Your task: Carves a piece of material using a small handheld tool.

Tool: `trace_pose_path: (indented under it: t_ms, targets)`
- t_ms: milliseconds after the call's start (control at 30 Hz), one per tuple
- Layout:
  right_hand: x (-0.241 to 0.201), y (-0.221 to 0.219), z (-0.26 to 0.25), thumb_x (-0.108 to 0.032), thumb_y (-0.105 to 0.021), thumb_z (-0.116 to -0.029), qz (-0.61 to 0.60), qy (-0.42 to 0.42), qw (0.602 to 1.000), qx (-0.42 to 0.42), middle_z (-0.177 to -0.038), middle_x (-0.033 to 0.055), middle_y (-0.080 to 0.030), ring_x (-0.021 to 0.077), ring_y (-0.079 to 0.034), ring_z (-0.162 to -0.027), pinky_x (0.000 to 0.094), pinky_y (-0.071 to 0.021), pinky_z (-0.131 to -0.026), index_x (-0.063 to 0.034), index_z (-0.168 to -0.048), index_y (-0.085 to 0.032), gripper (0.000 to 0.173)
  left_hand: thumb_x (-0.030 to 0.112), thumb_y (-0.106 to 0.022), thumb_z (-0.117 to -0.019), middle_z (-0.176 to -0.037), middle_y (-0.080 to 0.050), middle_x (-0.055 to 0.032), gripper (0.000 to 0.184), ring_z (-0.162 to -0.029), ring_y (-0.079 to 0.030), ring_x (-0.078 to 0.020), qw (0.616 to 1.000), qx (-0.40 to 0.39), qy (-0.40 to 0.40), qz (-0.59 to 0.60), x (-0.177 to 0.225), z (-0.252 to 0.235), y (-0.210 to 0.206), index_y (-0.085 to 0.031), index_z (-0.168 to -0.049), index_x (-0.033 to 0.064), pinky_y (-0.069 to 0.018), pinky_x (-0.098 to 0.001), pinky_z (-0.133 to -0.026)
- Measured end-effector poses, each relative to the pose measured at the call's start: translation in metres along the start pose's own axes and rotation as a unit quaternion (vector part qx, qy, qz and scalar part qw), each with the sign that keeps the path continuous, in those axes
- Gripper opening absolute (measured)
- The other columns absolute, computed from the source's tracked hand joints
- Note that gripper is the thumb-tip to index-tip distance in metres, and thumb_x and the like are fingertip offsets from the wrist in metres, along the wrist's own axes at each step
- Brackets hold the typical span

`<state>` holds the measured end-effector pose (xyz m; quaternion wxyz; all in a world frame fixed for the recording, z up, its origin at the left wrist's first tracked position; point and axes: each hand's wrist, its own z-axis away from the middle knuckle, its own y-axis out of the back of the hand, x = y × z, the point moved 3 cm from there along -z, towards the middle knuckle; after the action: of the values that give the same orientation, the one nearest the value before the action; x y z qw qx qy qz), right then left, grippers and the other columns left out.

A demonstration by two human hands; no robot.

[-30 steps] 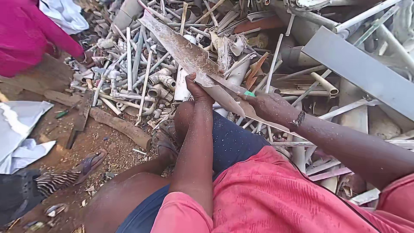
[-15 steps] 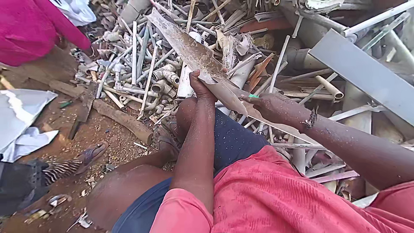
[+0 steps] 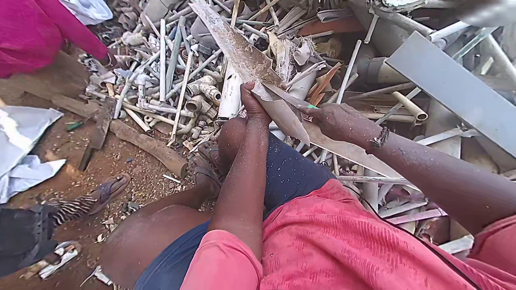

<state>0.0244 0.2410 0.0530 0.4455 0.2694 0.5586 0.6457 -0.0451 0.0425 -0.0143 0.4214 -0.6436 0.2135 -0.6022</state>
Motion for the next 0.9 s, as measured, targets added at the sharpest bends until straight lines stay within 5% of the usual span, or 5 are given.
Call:
trace_pose_path:
  t_ms: [100,267,433,567,900]
  targets:
    - [-0.006,0.006,-0.017,-0.020,-0.047,-0.1069,-0.034,-0.002,0.999,-0.015,-0.107,0.0168,-0.072,0.0393,-0.068,-0.101,0.0600,-0.0526,-0.084,-0.0335,-0.155,-0.048,0.050,0.023,-0.027,-0.1033,-0.103,-0.062,-0.0067,0.030,-0.094,-0.066,-0.0144,0.999,0.010,-0.008,-0.048,0.002,0.008,-0.006,-0.049,-0.121,0.0112,-0.0570,-0.0367,-0.084]
    - [-0.005,0.009,0.017,-0.020,-0.051,-0.1066,-0.015,0.009,1.000,-0.021,-0.095,0.0121,-0.072,0.0331,-0.069,-0.086,0.0541,-0.0535,-0.072,-0.0362,-0.152,-0.052,0.048,0.027,-0.031,-0.0992,-0.098,-0.066,-0.0086,0.030,-0.092,-0.068,-0.0196,1.000,0.027,-0.007,0.007,0.009,-0.005,0.001,-0.051,-0.114,0.0114,-0.0585,-0.0447,-0.079]
    - [0.003,0.004,-0.013,-0.017,-0.045,-0.1070,-0.042,-0.009,0.999,-0.009,-0.104,0.0141,-0.075,0.0369,-0.071,-0.097,0.0598,-0.0526,-0.083,-0.0316,-0.155,-0.049,0.050,0.025,-0.034,-0.1002,-0.106,-0.066,-0.0094,0.031,-0.099,-0.067,-0.0191,0.999,0.015,0.009,-0.047,-0.009,-0.001,0.000,-0.052,-0.121,0.0100,-0.0573,-0.0446,-0.086]
    - [0.003,0.005,0.010,-0.019,-0.050,-0.1073,-0.034,0.001,0.999,-0.030,-0.095,0.0126,-0.073,0.0340,-0.070,-0.086,0.0562,-0.0534,-0.073,-0.0317,-0.151,-0.054,0.046,0.028,-0.033,-0.1018,-0.098,-0.066,-0.0104,0.031,-0.088,-0.069,-0.0222,0.997,0.050,0.016,-0.049,0.000,-0.004,0.001,-0.052,-0.117,0.0103,-0.0589,-0.0466,-0.075]
    - [0.006,-0.005,0.009,-0.020,-0.050,-0.1071,-0.014,0.000,1.000,-0.023,-0.092,0.0147,-0.071,0.0356,-0.069,-0.085,0.0559,-0.0539,-0.074,-0.0355,-0.154,-0.049,0.049,0.029,-0.039,-0.1008,-0.097,-0.064,-0.0095,0.028,-0.087,-0.066,-0.0203,0.991,0.094,0.012,-0.092,0.005,-0.003,0.003,-0.055,-0.115,0.0102,-0.0574,-0.0446,-0.075]
